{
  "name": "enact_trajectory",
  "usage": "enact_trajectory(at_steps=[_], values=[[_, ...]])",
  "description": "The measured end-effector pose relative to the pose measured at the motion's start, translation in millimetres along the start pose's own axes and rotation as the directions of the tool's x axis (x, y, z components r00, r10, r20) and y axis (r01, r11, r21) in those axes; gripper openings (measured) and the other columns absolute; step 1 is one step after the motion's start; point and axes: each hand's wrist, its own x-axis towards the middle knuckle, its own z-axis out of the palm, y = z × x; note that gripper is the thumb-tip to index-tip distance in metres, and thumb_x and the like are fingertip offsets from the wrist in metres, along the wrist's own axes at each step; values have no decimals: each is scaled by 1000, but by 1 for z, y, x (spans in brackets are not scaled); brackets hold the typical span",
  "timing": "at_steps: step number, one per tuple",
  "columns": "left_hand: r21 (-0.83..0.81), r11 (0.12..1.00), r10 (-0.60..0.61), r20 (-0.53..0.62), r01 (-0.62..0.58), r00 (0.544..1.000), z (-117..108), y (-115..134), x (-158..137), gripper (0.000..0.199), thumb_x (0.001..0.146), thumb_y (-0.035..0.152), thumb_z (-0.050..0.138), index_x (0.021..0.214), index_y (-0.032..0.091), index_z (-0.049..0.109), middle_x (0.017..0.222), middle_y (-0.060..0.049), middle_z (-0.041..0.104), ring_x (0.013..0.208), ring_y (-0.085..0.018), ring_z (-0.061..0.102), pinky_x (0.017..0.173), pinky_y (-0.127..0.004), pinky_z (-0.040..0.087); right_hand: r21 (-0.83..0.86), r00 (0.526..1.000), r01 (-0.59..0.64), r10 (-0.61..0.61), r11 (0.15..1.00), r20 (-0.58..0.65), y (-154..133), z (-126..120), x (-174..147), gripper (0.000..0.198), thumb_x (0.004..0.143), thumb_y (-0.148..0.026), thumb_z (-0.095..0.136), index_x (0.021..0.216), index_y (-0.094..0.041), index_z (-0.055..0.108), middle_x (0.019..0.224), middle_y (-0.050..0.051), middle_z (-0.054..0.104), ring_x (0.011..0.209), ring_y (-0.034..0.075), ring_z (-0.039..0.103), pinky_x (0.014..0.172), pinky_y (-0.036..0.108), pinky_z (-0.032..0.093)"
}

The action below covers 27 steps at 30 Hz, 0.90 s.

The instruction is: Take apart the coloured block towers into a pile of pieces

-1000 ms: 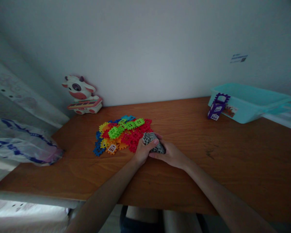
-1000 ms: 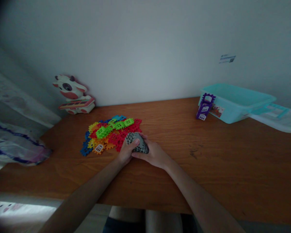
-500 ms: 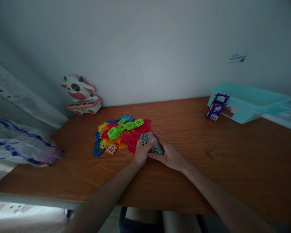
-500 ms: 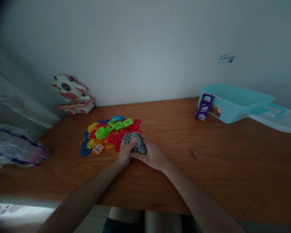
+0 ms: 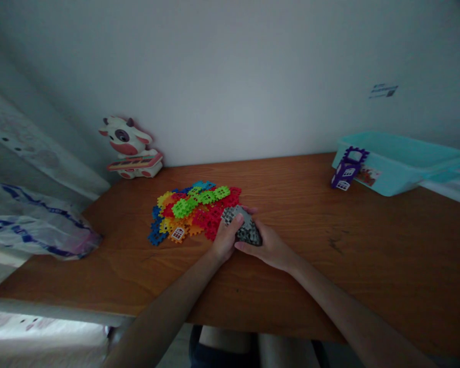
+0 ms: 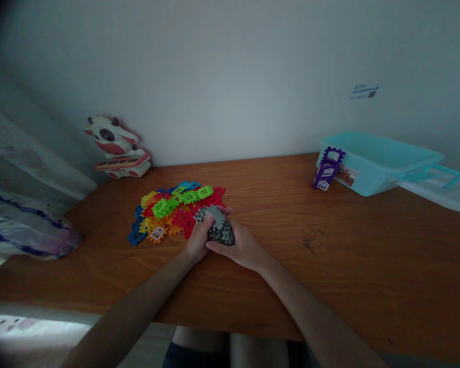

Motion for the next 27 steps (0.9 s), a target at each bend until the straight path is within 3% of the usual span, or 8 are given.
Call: enact_trajectory(at_steps=[3,11,15,18,22,27], values=[[5,1000,-23,29,23,999,0,0,0,56,67,58,83,103,17,68,110,-11,75,104,-27,69,94,-39,52,-13,1000,14,-14,1000,4,2,0,1,68,81,-51,75,138,-22,50,123,8,69,108,28,67,93,44,54],[-178,979,-100,13,101,995,3,-2,1,57,65,63,82,97,17,71,101,-8,75,105,-26,69,100,-38,50,-149,995,94,-89,984,37,-2,-4,2,65,88,-50,67,142,-21,46,130,12,66,115,30,65,97,46,52],[-289,957,-35,-157,-12,987,-4,9,10,45,73,62,77,95,22,70,97,-2,75,92,-19,70,91,-32,53,-283,998,56,-62,958,-12,0,0,-1,54,84,-52,70,126,-20,55,116,13,70,105,32,67,91,47,53],[-342,933,6,-282,-106,959,-17,23,21,35,85,57,68,91,23,69,96,1,74,86,-13,70,85,-26,54,-283,996,2,-28,959,-89,2,0,-2,50,84,-55,70,119,-21,57,109,11,71,99,29,68,88,46,54],[-400,916,-74,-219,-21,973,-28,32,26,37,85,58,68,96,22,70,97,0,74,87,-13,71,85,-26,56,-215,985,-20,-17,976,-171,6,-5,0,50,85,-55,69,119,-23,54,111,10,69,101,28,67,92,47,54],[-216,952,-226,-25,215,974,-21,23,18,37,82,48,76,100,16,71,105,-9,75,101,-20,70,90,-32,57,-207,966,67,-116,976,-232,11,-18,0,55,85,-52,70,129,-25,49,122,11,65,110,29,65,97,50,53]])
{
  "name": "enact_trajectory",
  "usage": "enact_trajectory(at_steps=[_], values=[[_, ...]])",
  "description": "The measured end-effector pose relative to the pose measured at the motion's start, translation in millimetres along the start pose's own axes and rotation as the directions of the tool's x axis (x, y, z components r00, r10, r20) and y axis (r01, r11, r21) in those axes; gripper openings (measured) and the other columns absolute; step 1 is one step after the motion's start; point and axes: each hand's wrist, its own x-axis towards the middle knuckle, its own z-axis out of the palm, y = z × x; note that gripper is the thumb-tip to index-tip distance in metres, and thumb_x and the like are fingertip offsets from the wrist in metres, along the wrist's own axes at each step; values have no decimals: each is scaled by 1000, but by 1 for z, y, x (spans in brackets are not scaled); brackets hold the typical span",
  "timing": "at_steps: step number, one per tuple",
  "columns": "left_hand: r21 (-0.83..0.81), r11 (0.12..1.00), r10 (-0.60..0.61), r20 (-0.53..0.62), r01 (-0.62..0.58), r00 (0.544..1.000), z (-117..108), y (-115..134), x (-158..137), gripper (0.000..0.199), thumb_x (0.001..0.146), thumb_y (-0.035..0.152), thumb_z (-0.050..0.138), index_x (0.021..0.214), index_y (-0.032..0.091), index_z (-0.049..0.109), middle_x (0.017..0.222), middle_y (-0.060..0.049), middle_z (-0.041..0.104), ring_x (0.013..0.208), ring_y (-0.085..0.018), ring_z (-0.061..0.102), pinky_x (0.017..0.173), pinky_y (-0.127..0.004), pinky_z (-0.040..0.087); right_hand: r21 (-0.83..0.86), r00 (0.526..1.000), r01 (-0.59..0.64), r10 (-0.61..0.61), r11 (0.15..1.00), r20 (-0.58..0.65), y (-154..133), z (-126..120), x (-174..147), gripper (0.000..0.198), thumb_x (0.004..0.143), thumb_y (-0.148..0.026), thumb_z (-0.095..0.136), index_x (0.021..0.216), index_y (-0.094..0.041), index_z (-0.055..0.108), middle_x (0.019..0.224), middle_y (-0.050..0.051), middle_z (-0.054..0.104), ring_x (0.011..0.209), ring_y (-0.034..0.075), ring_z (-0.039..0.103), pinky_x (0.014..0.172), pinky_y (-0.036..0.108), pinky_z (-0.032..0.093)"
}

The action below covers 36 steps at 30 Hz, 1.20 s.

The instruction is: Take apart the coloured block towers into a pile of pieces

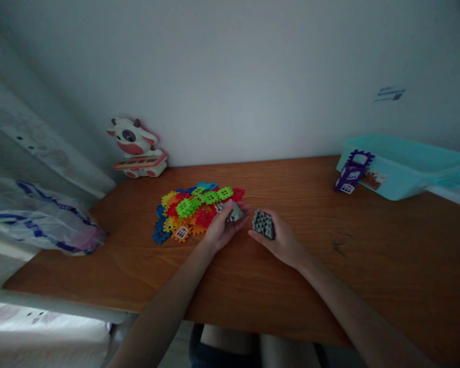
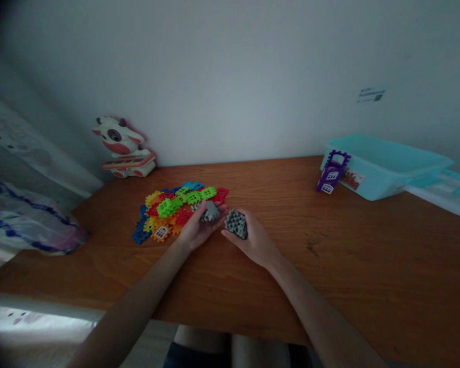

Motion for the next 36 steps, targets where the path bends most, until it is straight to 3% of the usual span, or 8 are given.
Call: enact_trajectory(at_steps=[2,6,9,13,18,24,30,36], values=[[69,995,-75,45,72,996,3,-5,-2,36,79,44,80,97,14,72,104,-11,75,100,-23,71,88,-34,59,-22,997,72,-72,997,12,2,-7,2,55,86,-50,70,131,-27,47,125,11,63,114,29,63,100,51,52],[134,984,-123,16,120,992,4,-8,-5,32,73,37,86,90,14,71,95,-10,75,88,-21,71,83,-36,60,-55,978,208,-206,977,46,3,-19,5,57,88,-45,70,136,-29,43,138,12,57,128,30,55,110,54,44],[196,965,-190,50,177,980,1,-10,-6,36,71,38,87,94,15,71,95,-9,75,87,-21,70,80,-36,59,-44,971,217,-211,975,110,2,-22,5,61,87,-44,71,139,-29,43,142,11,55,131,30,53,111,55,42],[257,935,-295,185,244,937,-5,-16,-8,47,67,40,90,104,17,70,101,-9,74,88,-20,69,75,-30,57,-1,952,204,-198,979,235,0,-17,2,62,83,-43,76,137,-30,49,138,10,60,126,30,58,107,53,46],[273,921,-342,231,277,911,-5,-22,-11,51,63,37,93,105,19,70,96,-6,74,81,-16,69,68,-24,52,33,942,232,-233,972,240,0,-12,-2,83,76,-45,82,145,-30,39,142,11,57,129,30,57,109,52,45],[217,924,-358,195,316,913,6,-24,-14,41,62,25,93,95,16,71,89,-5,73,78,-16,69,73,-26,53,5,920,340,-334,940,203,-5,-7,-4,53,83,-40,77,129,-30,53,129,8,65,119,27,64,103,47,51],[177,927,-368,261,331,892,6,-28,-15,37,62,21,92,92,15,72,88,-5,73,80,-16,70,77,-27,54,-48,911,372,-354,927,210,-9,-6,-6,55,82,-37,76,129,-28,49,142,13,57,131,30,55,107,51,48],[141,924,-382,280,356,881,8,-26,-15,43,58,27,95,93,14,72,88,-5,73,75,-14,69,69,-24,55,-111,936,331,-311,937,166,-7,-6,-5,47,83,-36,75,123,-30,52,117,8,70,105,28,70,92,47,57]])
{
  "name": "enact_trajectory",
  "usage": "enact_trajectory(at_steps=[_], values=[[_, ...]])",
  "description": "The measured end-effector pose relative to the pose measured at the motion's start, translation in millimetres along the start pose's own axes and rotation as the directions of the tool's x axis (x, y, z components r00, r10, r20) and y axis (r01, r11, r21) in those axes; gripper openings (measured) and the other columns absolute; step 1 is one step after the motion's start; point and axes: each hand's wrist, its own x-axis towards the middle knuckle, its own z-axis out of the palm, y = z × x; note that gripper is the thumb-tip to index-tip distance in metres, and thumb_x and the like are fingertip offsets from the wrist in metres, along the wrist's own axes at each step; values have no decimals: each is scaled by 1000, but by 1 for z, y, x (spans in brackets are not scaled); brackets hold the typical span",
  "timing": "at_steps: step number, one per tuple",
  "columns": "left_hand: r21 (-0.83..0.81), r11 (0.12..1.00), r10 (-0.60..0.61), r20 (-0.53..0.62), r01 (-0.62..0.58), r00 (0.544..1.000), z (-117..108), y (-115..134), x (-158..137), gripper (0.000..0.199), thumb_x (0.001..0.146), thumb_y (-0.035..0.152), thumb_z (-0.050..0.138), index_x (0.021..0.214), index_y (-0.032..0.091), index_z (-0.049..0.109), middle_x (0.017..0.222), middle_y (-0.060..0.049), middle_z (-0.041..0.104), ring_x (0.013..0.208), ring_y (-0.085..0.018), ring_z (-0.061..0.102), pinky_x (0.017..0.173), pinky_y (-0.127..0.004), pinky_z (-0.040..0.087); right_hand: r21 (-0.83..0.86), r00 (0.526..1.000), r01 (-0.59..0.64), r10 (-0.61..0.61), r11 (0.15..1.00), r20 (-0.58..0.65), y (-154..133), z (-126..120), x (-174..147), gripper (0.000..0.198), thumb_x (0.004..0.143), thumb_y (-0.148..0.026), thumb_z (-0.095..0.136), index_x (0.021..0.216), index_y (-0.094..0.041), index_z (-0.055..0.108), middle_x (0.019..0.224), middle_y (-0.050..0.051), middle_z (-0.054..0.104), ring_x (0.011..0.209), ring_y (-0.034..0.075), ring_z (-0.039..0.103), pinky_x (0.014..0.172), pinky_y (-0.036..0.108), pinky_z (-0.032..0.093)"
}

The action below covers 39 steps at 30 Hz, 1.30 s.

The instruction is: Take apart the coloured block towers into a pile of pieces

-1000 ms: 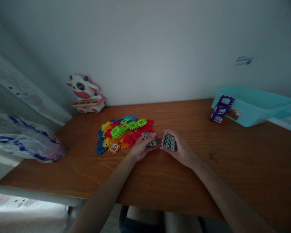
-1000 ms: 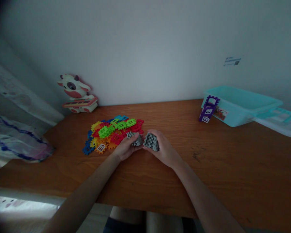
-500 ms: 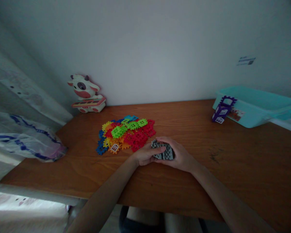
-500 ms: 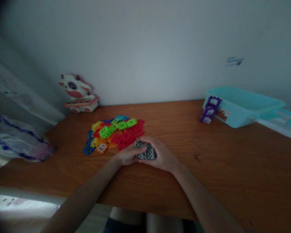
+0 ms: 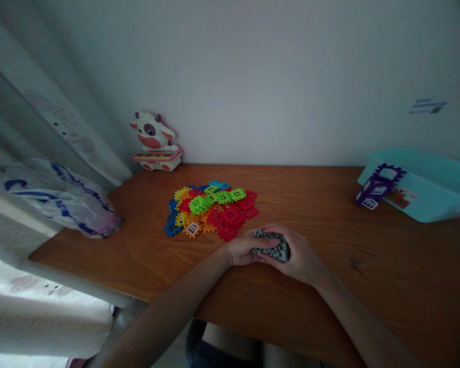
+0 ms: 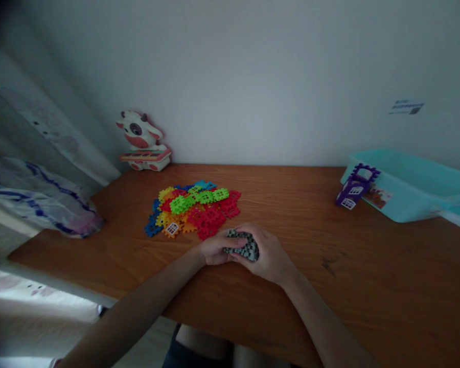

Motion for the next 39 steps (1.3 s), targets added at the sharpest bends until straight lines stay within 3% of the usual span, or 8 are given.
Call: enact_trajectory(at_steps=[5,9,12,20,26,33,39], values=[[51,997,49,36,-51,998,5,1,-1,53,50,23,97,95,14,71,87,-4,72,75,-15,69,71,-26,55,-59,992,122,-123,991,-19,-2,1,1,49,86,-30,71,130,-28,50,122,8,68,110,26,68,95,45,56],[152,972,183,-2,-181,983,9,-2,2,52,49,19,96,93,13,71,88,-4,71,79,-15,67,78,-28,54,-100,980,189,-193,977,-38,1,0,4,52,84,-25,71,131,-28,48,125,10,64,116,29,62,100,50,52],[155,957,253,-31,-245,967,11,-4,4,56,50,18,96,100,16,70,90,-2,70,81,-15,66,80,-29,53,-124,978,194,-202,973,-57,4,0,5,56,83,-29,74,131,-28,46,127,11,61,118,31,60,100,54,51],[104,958,279,-125,-267,952,13,-9,7,62,42,22,98,96,16,68,86,-1,69,78,-16,64,76,-32,52,-123,979,157,-171,980,-110,9,7,2,70,80,-30,76,139,-27,39,127,13,56,118,33,57,100,55,51],[221,892,433,-170,-394,885,8,-9,8,57,46,24,97,94,17,65,87,-1,67,79,-16,62,75,-32,52,-142,978,126,-147,982,-147,15,9,2,87,77,-37,80,147,-25,30,136,16,50,125,35,53,104,59,48],[309,802,583,-225,-511,780,4,3,5,58,55,29,95,100,18,61,90,-2,70,79,-15,66,75,-30,54,-138,993,31,-46,990,-107,21,3,-2,92,78,-46,79,150,-25,26,139,17,48,127,36,52,105,59,48],[414,666,742,-282,-620,609,-1,11,5,58,60,36,92,102,20,56,99,-5,73,87,-18,70,81,-33,57,-129,995,-42,30,991,-94,27,1,-4,88,79,-49,77,148,-25,27,139,16,48,121,34,56,101,56,51]])
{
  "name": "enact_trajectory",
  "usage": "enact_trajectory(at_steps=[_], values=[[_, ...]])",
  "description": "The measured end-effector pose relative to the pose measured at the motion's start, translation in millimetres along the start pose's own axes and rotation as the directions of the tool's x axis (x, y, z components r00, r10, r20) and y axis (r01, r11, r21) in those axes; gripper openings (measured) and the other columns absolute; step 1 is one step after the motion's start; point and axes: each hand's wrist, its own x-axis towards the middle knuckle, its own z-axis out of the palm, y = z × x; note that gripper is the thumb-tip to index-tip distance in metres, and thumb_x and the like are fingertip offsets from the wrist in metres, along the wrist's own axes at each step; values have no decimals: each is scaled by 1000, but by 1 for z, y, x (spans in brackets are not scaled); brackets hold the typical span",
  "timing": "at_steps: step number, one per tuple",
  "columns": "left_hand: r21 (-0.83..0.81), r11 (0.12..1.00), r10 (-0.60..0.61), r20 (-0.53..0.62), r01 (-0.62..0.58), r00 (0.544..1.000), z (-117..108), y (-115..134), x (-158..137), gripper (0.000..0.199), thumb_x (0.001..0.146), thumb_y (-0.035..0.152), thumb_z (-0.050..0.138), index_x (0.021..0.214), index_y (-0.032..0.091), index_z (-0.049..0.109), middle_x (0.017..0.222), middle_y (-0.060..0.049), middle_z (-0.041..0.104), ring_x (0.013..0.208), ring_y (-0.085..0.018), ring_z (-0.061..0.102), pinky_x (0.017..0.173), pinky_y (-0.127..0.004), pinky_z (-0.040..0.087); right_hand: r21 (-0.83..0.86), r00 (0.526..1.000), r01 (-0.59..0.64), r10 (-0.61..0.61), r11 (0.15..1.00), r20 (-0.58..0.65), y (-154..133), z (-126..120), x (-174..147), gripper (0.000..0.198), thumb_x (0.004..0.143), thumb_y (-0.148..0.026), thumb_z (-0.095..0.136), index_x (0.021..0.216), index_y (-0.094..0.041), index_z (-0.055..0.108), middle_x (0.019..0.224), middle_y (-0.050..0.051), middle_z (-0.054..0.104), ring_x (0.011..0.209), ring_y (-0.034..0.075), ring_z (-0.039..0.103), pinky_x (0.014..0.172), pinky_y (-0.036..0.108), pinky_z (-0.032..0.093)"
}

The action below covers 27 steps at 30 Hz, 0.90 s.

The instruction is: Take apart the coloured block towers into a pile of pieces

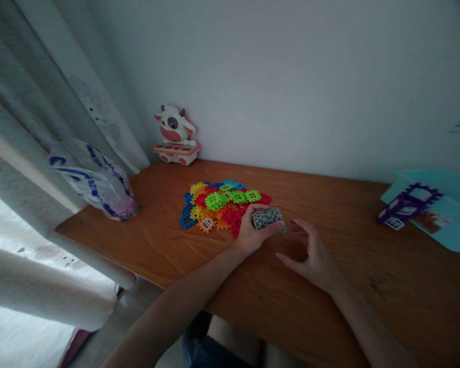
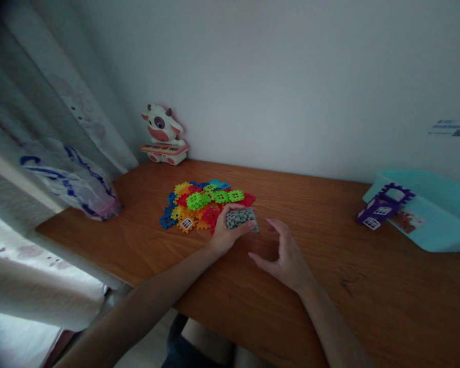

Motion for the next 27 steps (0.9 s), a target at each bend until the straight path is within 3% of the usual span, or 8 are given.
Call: enact_trajectory(at_steps=[3,5,7,9,11,18,23,27], values=[[124,985,124,-30,-120,992,-7,0,3,52,68,38,87,105,21,54,98,-6,73,86,-19,72,79,-34,59,-8,999,-34,34,999,19,0,-1,0,82,81,-50,74,147,-26,30,139,15,48,119,33,57,97,53,54],[309,917,259,25,-254,966,-15,1,6,49,72,37,84,108,22,55,104,-7,73,92,-21,73,83,-37,59,-16,998,-56,56,998,38,0,-2,0,77,83,-50,73,144,-26,33,136,14,50,114,31,59,94,52,56],[515,745,395,173,-424,902,-25,4,9,46,75,33,82,112,23,56,117,-10,71,107,-24,70,94,-41,57,-19,995,-77,78,997,58,-1,-3,0,71,84,-50,72,141,-27,37,131,13,54,107,29,62,90,50,57],[621,571,451,310,-537,837,-36,9,13,42,79,30,78,114,24,56,128,-11,67,119,-24,65,102,-42,53,-22,992,-94,95,995,81,-1,-4,0,65,85,-49,71,138,-28,40,126,12,57,100,27,64,87,48,58],[683,494,478,303,-538,824,-45,15,17,39,82,30,74,116,24,54,130,-11,66,121,-23,63,103,-40,51,-22,990,-100,102,995,95,-1,-5,0,59,86,-48,69,136,-28,43,123,11,58,95,26,65,84,47,59],[837,374,482,193,-400,855,-71,23,31,37,84,32,71,115,23,52,135,-13,61,126,-25,60,108,-41,47,-3,991,-82,81,997,110,-1,-7,1,48,89,-39,67,131,-30,47,119,9,61,91,23,66,82,46,59],[858,331,452,220,-392,864,-71,19,32,38,85,33,70,117,23,52,136,-13,61,126,-24,59,108,-40,46,6,990,-82,81,997,118,-2,-6,2,44,89,-37,66,129,-30,49,118,9,63,94,24,66,85,46,58],[899,277,418,205,-339,885,-66,38,51,41,87,36,69,120,22,50,134,-11,62,125,-23,60,106,-37,47,19,990,-73,70,997,119,-3,-6,2,42,89,-35,65,128,-28,50,117,9,63,92,23,66,83,45,58]])
